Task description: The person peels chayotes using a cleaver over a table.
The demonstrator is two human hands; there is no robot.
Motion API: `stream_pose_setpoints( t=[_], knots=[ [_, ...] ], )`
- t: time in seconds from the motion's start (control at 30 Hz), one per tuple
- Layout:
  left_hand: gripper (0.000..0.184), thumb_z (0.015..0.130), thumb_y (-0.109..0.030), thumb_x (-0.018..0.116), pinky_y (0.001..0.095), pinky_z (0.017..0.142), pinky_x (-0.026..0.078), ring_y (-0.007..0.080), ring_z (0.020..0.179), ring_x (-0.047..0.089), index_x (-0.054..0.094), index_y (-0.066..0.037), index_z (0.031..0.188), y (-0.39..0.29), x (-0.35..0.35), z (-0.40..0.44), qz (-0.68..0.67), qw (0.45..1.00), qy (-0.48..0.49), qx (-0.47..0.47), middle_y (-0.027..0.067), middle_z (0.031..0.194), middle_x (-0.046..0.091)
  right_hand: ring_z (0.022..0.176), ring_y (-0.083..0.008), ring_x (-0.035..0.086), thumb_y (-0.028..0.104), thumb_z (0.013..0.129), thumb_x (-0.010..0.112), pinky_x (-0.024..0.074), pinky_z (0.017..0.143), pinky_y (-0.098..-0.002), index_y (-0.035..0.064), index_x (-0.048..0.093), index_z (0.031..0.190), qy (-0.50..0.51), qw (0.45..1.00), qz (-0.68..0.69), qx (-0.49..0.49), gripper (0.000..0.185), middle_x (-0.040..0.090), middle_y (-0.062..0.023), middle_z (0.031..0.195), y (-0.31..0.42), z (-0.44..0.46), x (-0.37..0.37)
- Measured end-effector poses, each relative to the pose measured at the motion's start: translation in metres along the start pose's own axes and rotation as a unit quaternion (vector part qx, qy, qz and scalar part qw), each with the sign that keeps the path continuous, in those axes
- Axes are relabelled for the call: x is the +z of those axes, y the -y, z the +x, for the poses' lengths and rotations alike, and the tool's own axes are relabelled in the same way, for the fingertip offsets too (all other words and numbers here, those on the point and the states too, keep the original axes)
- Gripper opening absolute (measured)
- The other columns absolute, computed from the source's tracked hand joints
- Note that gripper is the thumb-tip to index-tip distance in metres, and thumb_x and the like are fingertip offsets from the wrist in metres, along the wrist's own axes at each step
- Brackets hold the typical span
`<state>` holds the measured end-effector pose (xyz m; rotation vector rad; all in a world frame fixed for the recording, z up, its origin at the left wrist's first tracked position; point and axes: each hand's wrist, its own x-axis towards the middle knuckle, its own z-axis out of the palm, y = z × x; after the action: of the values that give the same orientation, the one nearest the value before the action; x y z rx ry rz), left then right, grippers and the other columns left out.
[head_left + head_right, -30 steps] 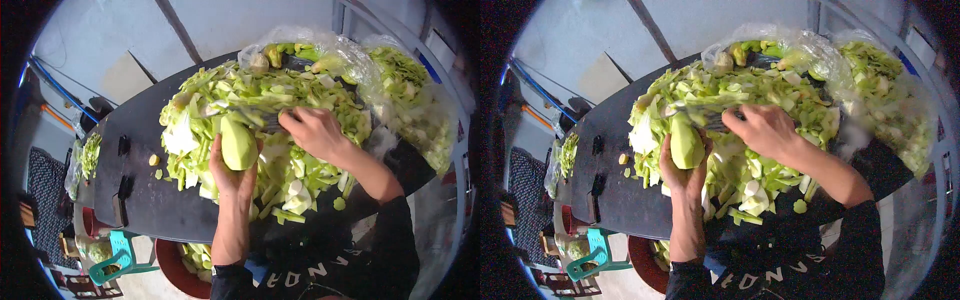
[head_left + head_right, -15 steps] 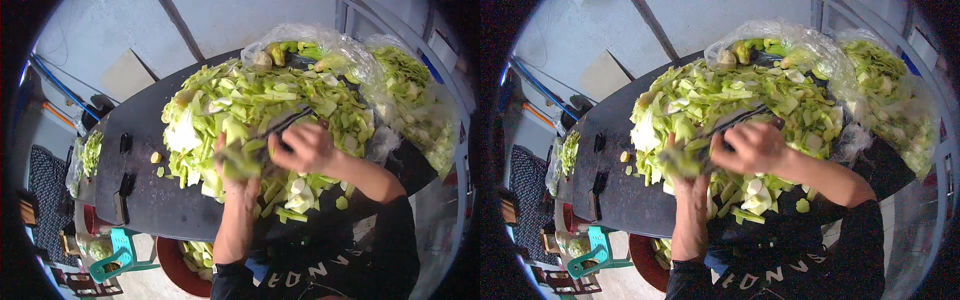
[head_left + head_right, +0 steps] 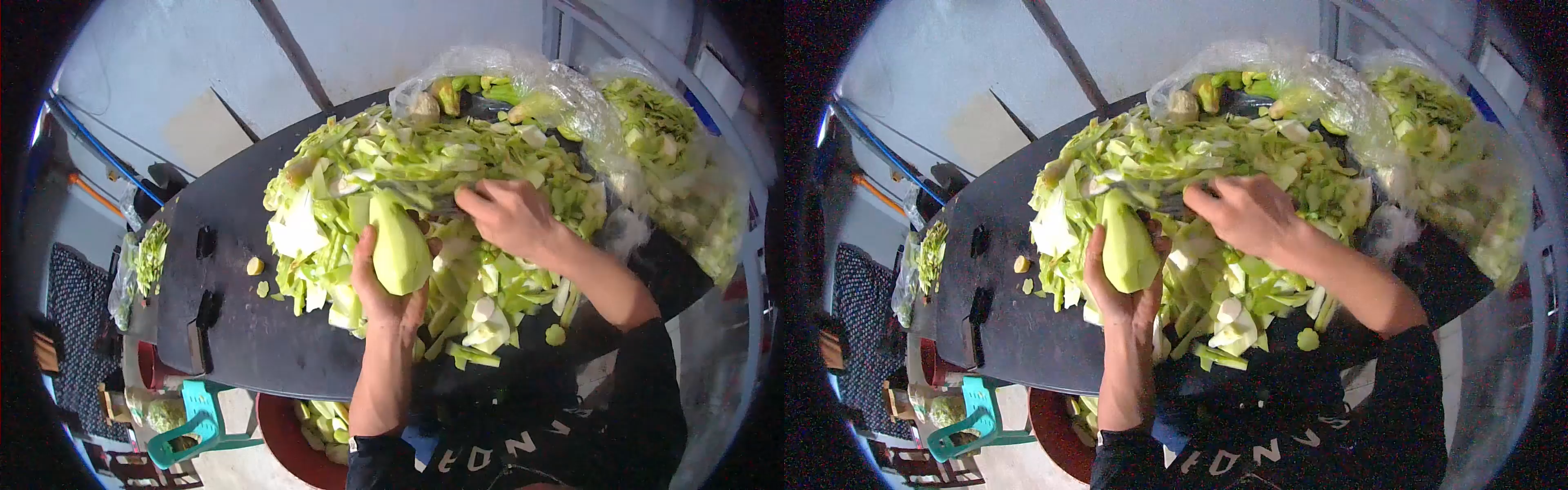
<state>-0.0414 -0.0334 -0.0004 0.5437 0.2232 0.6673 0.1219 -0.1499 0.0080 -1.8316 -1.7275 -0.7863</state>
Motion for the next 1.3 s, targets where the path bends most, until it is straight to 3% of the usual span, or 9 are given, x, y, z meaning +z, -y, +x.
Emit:
stream_pose_setpoints(
  t=[0.2, 0.33, 0.57, 0.8, 0.9, 0.97, 1.03, 1.23, 1.3],
  knots=[
    [0.046, 0.094, -0.037, 0.047, 0.0431, 0.080, 0.053, 0.0265, 0.091, 0.065, 0.055, -0.004, 0.126, 0.010, 0.000, -0.002, 0.034, 0.991, -0.109, 0.068, 0.0166, 0.105, 0.066, 0.059, -0.0258, 0.063, 0.014, 0.079, 0.058, 0.0517, 0.048, -0.0347, 0.0127, 0.062, 0.095, -0.050, 0.986, 0.047, -0.150, 0.016, 0.054, -0.0065, 0.066, 0.032, 0.002, -0.026],
    [0.044, 0.094, -0.034, 0.050, 0.0426, 0.080, 0.052, 0.0269, 0.096, 0.062, 0.053, -0.002, 0.125, 0.000, 0.005, -0.003, -0.014, 0.998, 0.047, -0.024, 0.0163, 0.108, 0.063, 0.063, -0.0324, 0.063, 0.002, 0.073, 0.063, 0.0517, 0.054, -0.0416, 0.0098, 0.060, 0.100, 0.061, 0.995, -0.020, 0.078, 0.028, 0.058, -0.0101, 0.074, -0.007, 0.001, 0.003],
    [0.045, 0.098, -0.038, 0.042, 0.0463, 0.097, 0.046, 0.0266, 0.106, 0.060, 0.052, -0.006, 0.128, 0.001, 0.004, 0.005, -0.056, 0.995, -0.080, -0.012, 0.0125, 0.116, 0.062, 0.055, -0.0222, 0.060, 0.011, 0.078, 0.059, 0.0509, 0.047, -0.0340, 0.0090, 0.059, 0.091, -0.007, 0.999, 0.018, -0.041, 0.014, 0.051, -0.0038, 0.064, 0.016, 0.003, -0.015],
    [0.047, 0.098, -0.045, 0.041, 0.0388, 0.083, 0.051, 0.0250, 0.091, 0.063, 0.059, -0.004, 0.113, 0.006, -0.010, 0.003, -0.026, 0.999, 0.027, 0.014, 0.0121, 0.098, 0.065, 0.051, -0.0123, 0.045, 0.007, 0.069, 0.065, 0.0346, 0.041, -0.0217, 0.0082, 0.063, 0.085, -0.147, 0.965, 0.000, -0.215, 0.016, 0.036, 0.0018, 0.061, 0.053, -0.002, -0.011],
    [0.044, 0.102, -0.033, 0.038, 0.0387, 0.091, 0.053, 0.0255, 0.100, 0.064, 0.048, -0.001, 0.131, 0.007, -0.008, 0.004, -0.015, 0.986, 0.153, 0.068, 0.0144, 0.112, 0.064, 0.053, -0.0119, 0.048, 0.011, 0.072, 0.063, 0.0363, 0.042, -0.0217, 0.0085, 0.061, 0.087, -0.133, 0.968, -0.023, -0.214, 0.015, 0.038, 0.0017, 0.061, 0.050, -0.002, -0.013],
    [0.043, 0.098, -0.042, 0.041, 0.0382, 0.083, 0.051, 0.0233, 0.095, 0.062, 0.058, -0.009, 0.119, 0.007, 0.006, 0.000, -0.014, 0.996, -0.089, 0.001, 0.0088, 0.105, 0.065, 0.056, -0.0123, 0.054, 0.014, 0.075, 0.061, 0.0437, 0.044, -0.0256, 0.0093, 0.059, 0.088, -0.087, 0.977, -0.059, -0.184, 0.014, 0.042, 0.0008, 0.063, 0.036, -0.001, -0.008],
    [0.044, 0.097, -0.042, 0.043, 0.0423, 0.089, 0.050, 0.0233, 0.103, 0.061, 0.053, -0.012, 0.128, 0.002, 0.002, 0.000, -0.032, 0.997, -0.073, -0.012, 0.0081, 0.117, 0.062, 0.056, -0.0127, 0.057, 0.014, 0.074, 0.062, 0.0480, 0.044, -0.0282, 0.0090, 0.060, 0.087, -0.044, 0.996, 0.010, -0.078, 0.014, 0.044, 0.0007, 0.063, 0.018, -0.002, 0.000],
    [0.047, 0.095, -0.045, 0.048, 0.0369, 0.085, 0.052, 0.0228, 0.092, 0.063, 0.058, -0.012, 0.126, -0.001, 0.005, -0.005, 0.065, 0.997, -0.030, 0.033, 0.0105, 0.107, 0.066, 0.053, -0.0102, 0.052, 0.015, 0.072, 0.062, 0.0472, 0.043, -0.0245, 0.0122, 0.063, 0.086, -0.087, 0.980, 0.006, -0.180, 0.014, 0.041, 0.0030, 0.063, 0.038, 0.003, -0.029],
    [0.046, 0.095, -0.044, 0.048, 0.0391, 0.082, 0.053, 0.0223, 0.092, 0.063, 0.057, -0.011, 0.126, -0.003, -0.004, 0.003, -0.092, 0.995, 0.004, -0.038, 0.0095, 0.107, 0.066, 0.055, -0.0122, 0.056, 0.015, 0.073, 0.062, 0.0485, 0.044, -0.0264, 0.0123, 0.062, 0.089, -0.089, 0.981, 0.004, -0.170, 0.016, 0.044, 0.0008, 0.063, 0.033, 0.002, -0.021]
  ],
)
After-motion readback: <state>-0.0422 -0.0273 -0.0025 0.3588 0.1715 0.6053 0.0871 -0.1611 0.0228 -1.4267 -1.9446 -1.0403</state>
